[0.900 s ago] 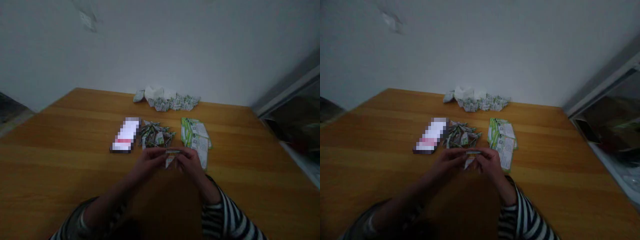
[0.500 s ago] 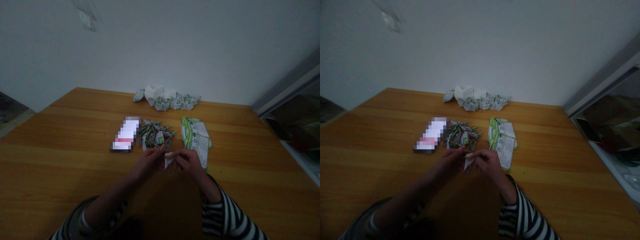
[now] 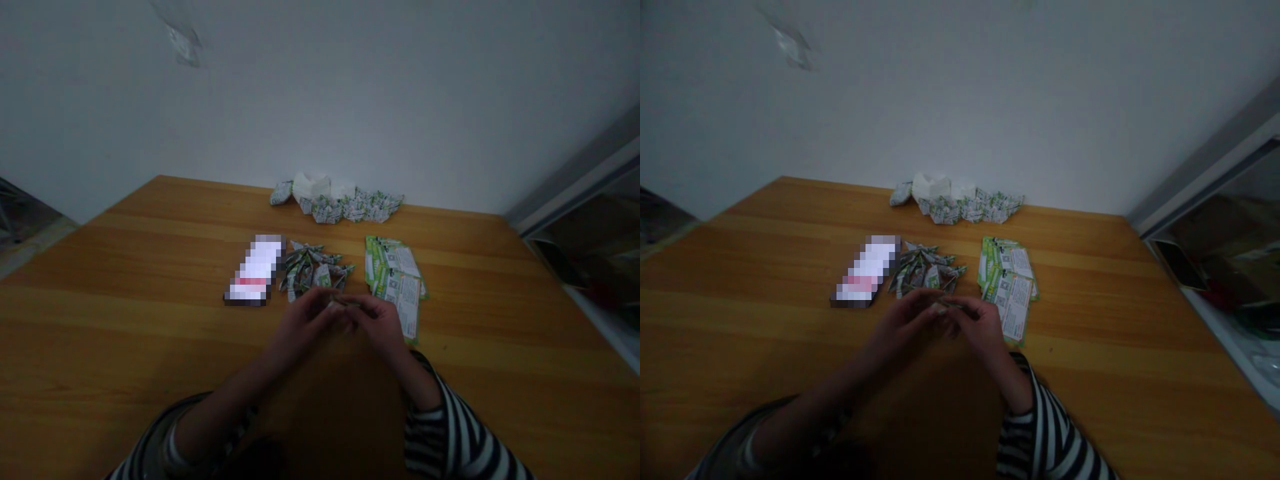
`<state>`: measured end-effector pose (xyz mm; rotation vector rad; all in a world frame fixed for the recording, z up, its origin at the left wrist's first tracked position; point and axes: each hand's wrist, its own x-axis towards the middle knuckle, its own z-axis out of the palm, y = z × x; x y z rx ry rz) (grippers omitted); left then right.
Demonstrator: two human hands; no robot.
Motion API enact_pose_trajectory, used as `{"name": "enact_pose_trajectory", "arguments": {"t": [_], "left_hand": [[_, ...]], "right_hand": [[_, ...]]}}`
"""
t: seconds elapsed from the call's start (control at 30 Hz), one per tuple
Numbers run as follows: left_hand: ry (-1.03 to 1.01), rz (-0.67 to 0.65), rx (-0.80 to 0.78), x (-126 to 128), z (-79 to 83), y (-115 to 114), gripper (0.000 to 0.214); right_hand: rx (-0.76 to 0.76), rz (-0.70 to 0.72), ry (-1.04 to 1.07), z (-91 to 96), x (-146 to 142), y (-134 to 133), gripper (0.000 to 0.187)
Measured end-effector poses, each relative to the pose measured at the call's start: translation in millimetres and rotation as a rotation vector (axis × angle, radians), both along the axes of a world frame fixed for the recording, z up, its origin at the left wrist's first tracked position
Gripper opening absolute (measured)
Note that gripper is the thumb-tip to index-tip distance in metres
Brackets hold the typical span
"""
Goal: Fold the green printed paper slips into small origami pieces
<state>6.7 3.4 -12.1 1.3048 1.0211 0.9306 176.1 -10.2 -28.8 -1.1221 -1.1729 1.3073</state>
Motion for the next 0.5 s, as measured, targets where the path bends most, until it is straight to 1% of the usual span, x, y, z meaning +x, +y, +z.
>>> {"name": "enact_pose_trajectory", "arguments": {"t": [0.07, 0.13, 0.23, 0.3, 0.33, 0.4, 0.47, 0.5], "left_hand": [[0.119, 0.031, 0.099, -1.0, -0.7, 0.2, 0.028], [0.223, 0.067, 0.174, -2.7, -1.8, 0.9, 0.029], [0.273, 0.081, 0.249, -5.3, -2.8, 2.1, 0.032], [0.294, 0.066, 0.315, -6.8, -2.1, 2.3, 0.021], [0.31, 0.061, 0.345, -7.4, -1.3, 2.3, 0.015], [0.317, 0.069, 0.358, -8.1, 0.7, 1.8, 0.014], [0.272, 0.099, 0.298, -8.0, 2.7, 1.2, 0.021], [0.236, 0.112, 0.255, -7.6, 3.5, 1.0, 0.025]], "right_hand": [[-0.031, 0.017, 0.068, 0.0, -2.6, -1.2, 0.03], [-0.051, 0.039, 0.115, 1.0, -4.2, -3.3, 0.03], [-0.067, 0.044, 0.151, 2.0, -3.7, -5.8, 0.034], [-0.06, 0.054, 0.134, 1.4, -1.7, -6.1, 0.044], [-0.045, 0.069, 0.107, 0.8, -0.4, -5.9, 0.048], [0.014, 0.103, 0.024, -0.7, 2.5, -4.9, 0.048], [0.121, 0.105, -0.095, -1.6, 4.9, -3.6, 0.046], [0.197, 0.086, -0.171, -1.5, 5.9, -3.0, 0.048]]}}
